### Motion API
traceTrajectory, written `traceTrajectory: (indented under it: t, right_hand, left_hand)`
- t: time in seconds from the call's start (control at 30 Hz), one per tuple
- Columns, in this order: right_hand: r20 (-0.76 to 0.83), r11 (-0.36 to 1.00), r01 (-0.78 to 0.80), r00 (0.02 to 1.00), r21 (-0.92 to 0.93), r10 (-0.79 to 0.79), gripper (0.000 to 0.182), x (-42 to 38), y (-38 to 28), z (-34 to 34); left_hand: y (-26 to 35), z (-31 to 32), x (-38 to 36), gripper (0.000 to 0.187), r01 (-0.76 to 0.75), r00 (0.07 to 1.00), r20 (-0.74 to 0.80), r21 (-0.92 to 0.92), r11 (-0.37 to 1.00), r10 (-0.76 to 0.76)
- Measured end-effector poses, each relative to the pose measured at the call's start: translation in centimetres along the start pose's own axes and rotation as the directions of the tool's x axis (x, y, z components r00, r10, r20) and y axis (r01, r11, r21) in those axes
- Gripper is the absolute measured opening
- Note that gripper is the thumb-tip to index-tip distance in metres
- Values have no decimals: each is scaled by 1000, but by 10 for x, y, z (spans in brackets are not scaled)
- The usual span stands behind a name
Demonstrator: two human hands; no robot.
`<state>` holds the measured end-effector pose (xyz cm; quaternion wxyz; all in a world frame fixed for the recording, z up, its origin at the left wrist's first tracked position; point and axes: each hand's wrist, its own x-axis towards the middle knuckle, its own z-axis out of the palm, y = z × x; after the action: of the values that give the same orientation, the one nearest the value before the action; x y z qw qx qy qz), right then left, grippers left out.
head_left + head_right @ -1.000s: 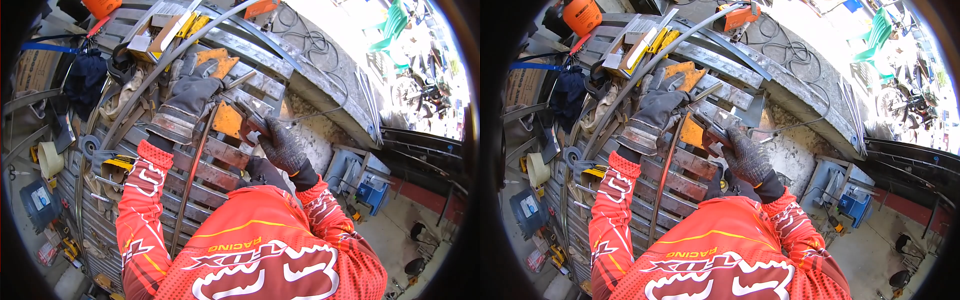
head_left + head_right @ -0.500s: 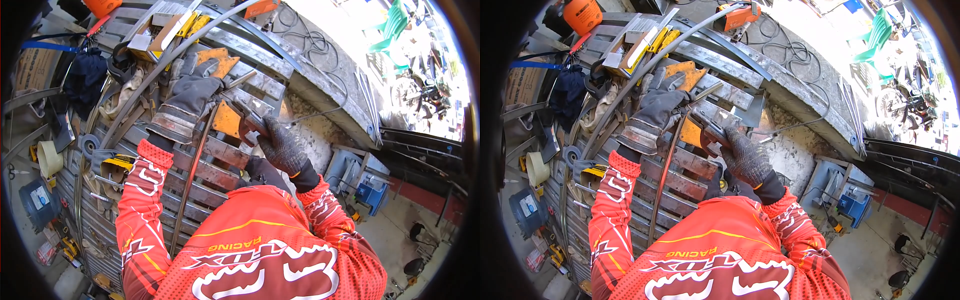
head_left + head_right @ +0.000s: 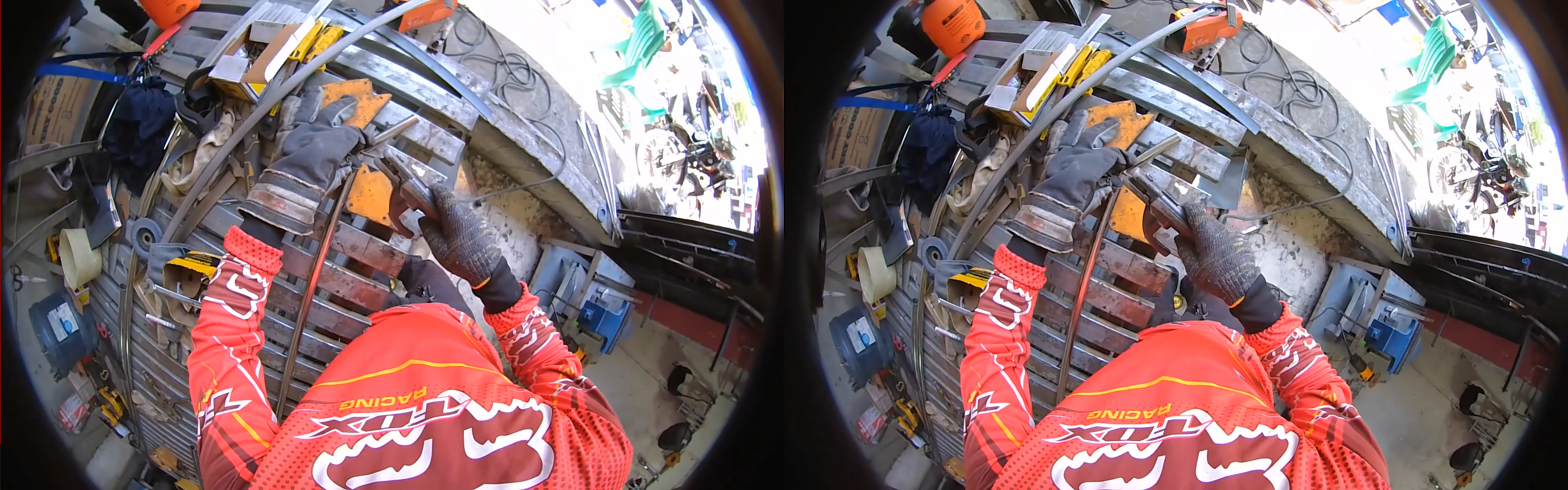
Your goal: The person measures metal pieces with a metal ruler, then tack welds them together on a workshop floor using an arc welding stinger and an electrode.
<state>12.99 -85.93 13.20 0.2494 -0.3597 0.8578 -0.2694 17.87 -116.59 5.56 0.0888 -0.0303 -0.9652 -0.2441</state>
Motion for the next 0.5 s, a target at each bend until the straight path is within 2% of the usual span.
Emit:
traceTrajectory:
  t: [0.07, 0.17, 0.23, 0.27, 0.33, 0.47, 0.5]
  right_hand:
    - [-3, 1000, -19, 1000, 21, 19, 52, 1, 4, 4]
    - [-11, 998, 68, 998, -15, -69, 53, 2, 6, 6]
    - [-12, 999, 13, 1000, 48, -12, 55, 4, 5, 3]
    - [-11, 999, 14, 1000, 50, -13, 55, 3, 5, 4]
    - [-16, 996, 81, 997, -45, -82, 57, 2, 5, 5]
    - [24, 999, 13, 1000, 44, -14, 59, 7, 4, -1]
    - [18, 1000, 27, 999, 14, -27, 59, 6, 2, -2]
  left_hand:
    - [-1, -2, 0, 35, 13, 1000, 29, -17, 1000, -13]
    - [-3, 4, -1, 34, -5, 999, 44, 57, 998, 2]
    - [0, 15, -2, 32, 82, 983, -144, -236, 968, -118]
    - [-3, 16, -4, 32, 84, 983, -143, -234, 969, -119]
    - [2, 1, 0, 30, 77, 995, 60, 50, 996, -80]
    - [-6, 14, -2, 28, 7, 999, -44, 26, 1000, -6]
    - [-3, 24, -1, 28, 58, 979, -161, -347, 936, -121]
